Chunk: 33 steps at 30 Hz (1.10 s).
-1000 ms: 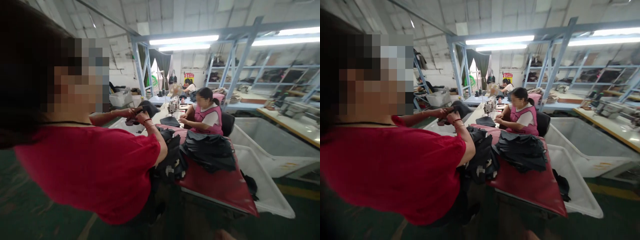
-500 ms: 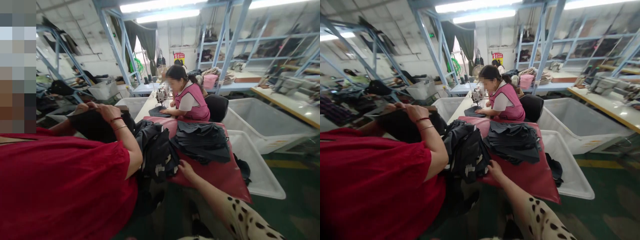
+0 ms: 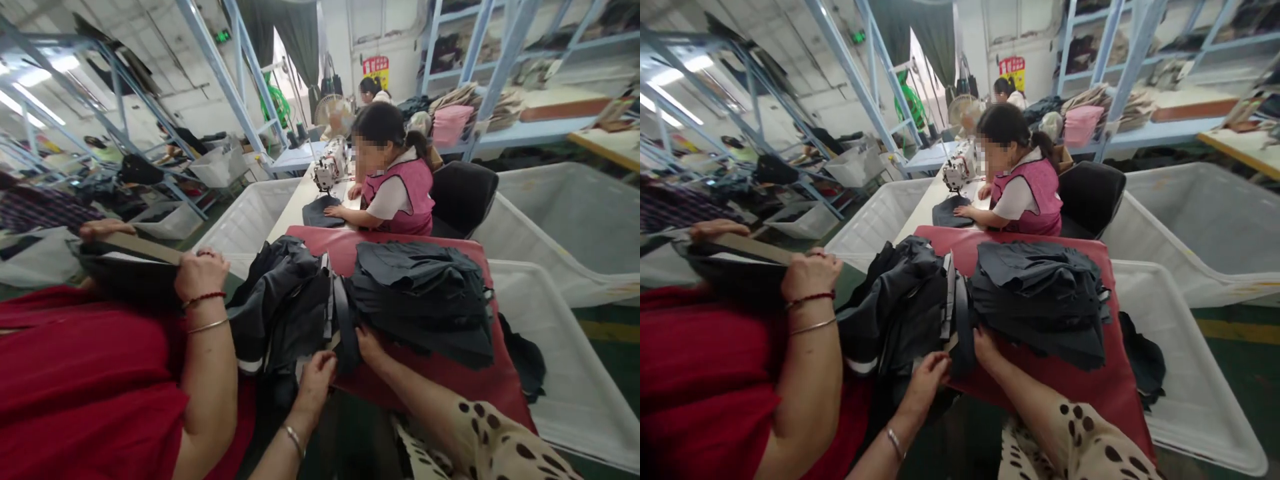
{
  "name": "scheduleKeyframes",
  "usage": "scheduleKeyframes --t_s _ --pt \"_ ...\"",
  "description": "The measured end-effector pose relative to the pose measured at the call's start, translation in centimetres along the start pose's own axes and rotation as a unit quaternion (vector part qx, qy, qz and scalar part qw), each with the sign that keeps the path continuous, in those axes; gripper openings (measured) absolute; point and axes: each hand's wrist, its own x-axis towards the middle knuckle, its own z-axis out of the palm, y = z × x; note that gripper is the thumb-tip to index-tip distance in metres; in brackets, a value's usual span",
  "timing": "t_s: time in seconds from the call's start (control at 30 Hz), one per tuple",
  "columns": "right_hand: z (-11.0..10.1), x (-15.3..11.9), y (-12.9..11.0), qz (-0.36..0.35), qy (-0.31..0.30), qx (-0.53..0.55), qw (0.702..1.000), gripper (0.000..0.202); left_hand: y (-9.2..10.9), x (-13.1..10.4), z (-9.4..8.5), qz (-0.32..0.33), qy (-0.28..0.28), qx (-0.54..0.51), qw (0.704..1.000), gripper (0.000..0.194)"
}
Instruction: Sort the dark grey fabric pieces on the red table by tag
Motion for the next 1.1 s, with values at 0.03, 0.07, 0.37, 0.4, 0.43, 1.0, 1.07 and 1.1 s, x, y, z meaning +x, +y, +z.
scheduleKeyframes --t_s 0.03,0.07,0.37,0.4,0.43,1.0,1.07,1.1 --pt "-0.7 -1.3 -0.3 -0.013 -0.013 0.009 1.0 0.037 0.9 1.2 1.0 -0.001 0.005 -0.014 1.0 0.039" --pt "-1.5 -2.6 -0.5 -0.028 -0.027 0.018 0.999 0.037 1.7 2.3 1.9 -0.003 0.004 -0.022 1.0 0.044" --pt "-7.5 -9.1 -0.5 -0.074 -0.152 -0.027 0.985 0.026 3.6 3.4 6.1 0.005 -0.036 -0.005 0.999 0.03" --pt "-7.6 -9.1 -0.4 -0.057 -0.145 -0.022 0.988 0.025 3.8 3.2 6.4 0.015 -0.044 -0.004 0.999 0.029" --pt "-7.7 -9.0 -0.4 -0.038 -0.131 -0.008 0.991 0.025 4.1 2.9 6.7 0.025 -0.055 -0.005 0.998 0.028" --pt "-9.6 -6.0 -7.8 -0.079 -0.127 0.057 0.987 0.038 8.5 -2.5 5.0 -0.075 -0.184 -0.253 0.947 0.038" --pt "-10.5 -6.7 -8.0 -0.065 -0.133 0.071 0.986 0.033 9.1 -3.5 4.8 -0.069 -0.178 -0.293 0.937 0.031" --pt "-11.1 -6.9 -8.0 -0.033 -0.122 0.116 0.985 0.032 9.5 -4.5 4.7 -0.062 -0.194 -0.31 0.929 0.03"
